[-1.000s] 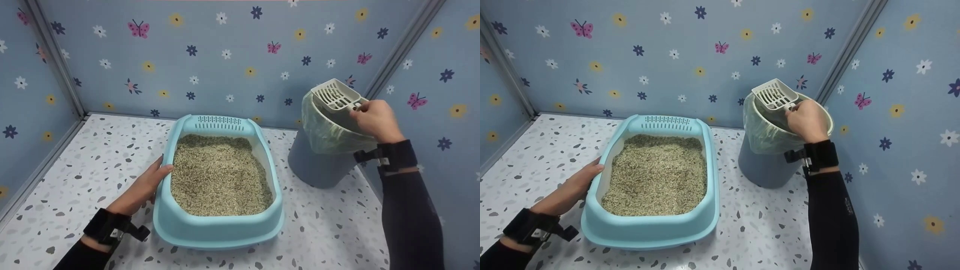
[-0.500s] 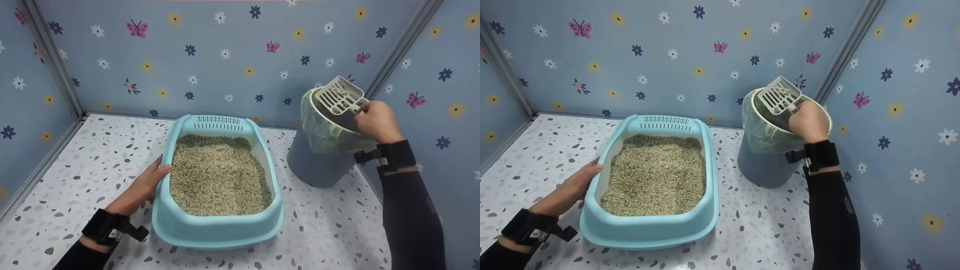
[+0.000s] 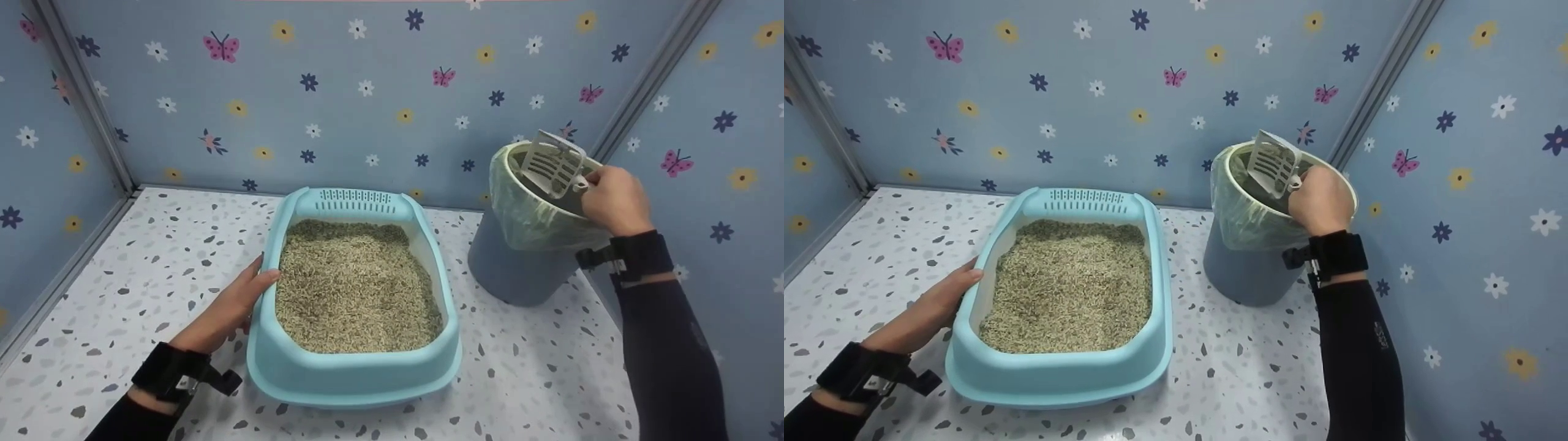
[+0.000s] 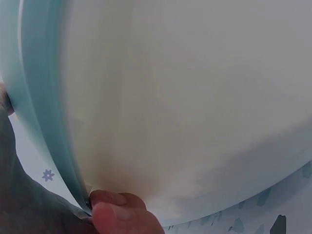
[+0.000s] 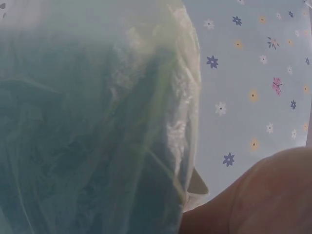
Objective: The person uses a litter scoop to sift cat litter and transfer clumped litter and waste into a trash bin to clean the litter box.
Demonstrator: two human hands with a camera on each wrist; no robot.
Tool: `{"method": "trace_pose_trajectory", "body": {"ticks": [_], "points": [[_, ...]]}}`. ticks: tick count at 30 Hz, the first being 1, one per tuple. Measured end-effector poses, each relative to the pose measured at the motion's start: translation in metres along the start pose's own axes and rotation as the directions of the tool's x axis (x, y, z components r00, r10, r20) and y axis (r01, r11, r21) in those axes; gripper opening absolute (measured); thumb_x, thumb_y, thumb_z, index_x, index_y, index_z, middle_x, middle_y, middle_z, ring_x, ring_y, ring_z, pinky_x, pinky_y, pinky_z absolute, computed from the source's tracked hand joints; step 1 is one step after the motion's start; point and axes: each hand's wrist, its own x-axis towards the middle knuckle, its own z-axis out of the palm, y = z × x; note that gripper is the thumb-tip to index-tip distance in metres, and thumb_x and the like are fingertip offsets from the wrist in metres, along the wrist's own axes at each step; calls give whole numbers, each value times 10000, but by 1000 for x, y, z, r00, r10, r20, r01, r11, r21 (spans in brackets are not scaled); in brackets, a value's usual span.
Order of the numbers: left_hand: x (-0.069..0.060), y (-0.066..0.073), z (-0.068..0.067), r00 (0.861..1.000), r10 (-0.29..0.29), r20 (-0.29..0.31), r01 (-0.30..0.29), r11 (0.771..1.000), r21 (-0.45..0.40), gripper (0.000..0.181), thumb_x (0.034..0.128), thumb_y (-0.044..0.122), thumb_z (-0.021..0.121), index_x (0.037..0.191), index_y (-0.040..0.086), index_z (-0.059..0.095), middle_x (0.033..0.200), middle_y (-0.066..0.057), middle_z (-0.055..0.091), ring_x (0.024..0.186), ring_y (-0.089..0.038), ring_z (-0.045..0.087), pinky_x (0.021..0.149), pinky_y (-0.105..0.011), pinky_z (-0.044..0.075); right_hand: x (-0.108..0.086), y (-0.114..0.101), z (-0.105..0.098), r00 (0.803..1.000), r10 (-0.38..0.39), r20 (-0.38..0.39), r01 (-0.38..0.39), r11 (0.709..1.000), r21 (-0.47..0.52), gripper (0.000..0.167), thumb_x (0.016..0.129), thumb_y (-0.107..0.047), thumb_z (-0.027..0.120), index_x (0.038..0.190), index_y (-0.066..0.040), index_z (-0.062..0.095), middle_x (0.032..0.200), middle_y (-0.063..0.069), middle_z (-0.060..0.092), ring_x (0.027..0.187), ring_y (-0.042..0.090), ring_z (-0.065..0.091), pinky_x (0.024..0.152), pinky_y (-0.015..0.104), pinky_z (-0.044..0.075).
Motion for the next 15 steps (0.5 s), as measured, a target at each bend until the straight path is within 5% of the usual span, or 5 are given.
{"method": "trace_pose_trajectory", "body": {"ticks": [9, 15], "points": [[-2, 1, 1, 1000, -20, -5, 20, 999, 26, 878, 1131, 676, 478, 1811, 358, 24, 1493, -305, 557, 820, -318, 678, 514, -382, 506, 1, -1, 3, 999, 34, 19, -34, 999, -9, 473, 903, -18, 563, 1336, 126, 689, 1335, 383, 661, 1188, 586, 607, 1000, 725, 495], [-2, 2, 1, 1000, -23, -4, 23, 999, 31, 870, 1132, 675, 471, 1811, 361, 27, 1392, -300, 616, 759, -299, 668, 503, -375, 503, -1, 0, 4, 1000, 15, 7, -15, 1000, -8, 456, 906, 4, 540, 1317, 95, 713, 1311, 368, 672, 1152, 565, 615, 923, 713, 512]]}}
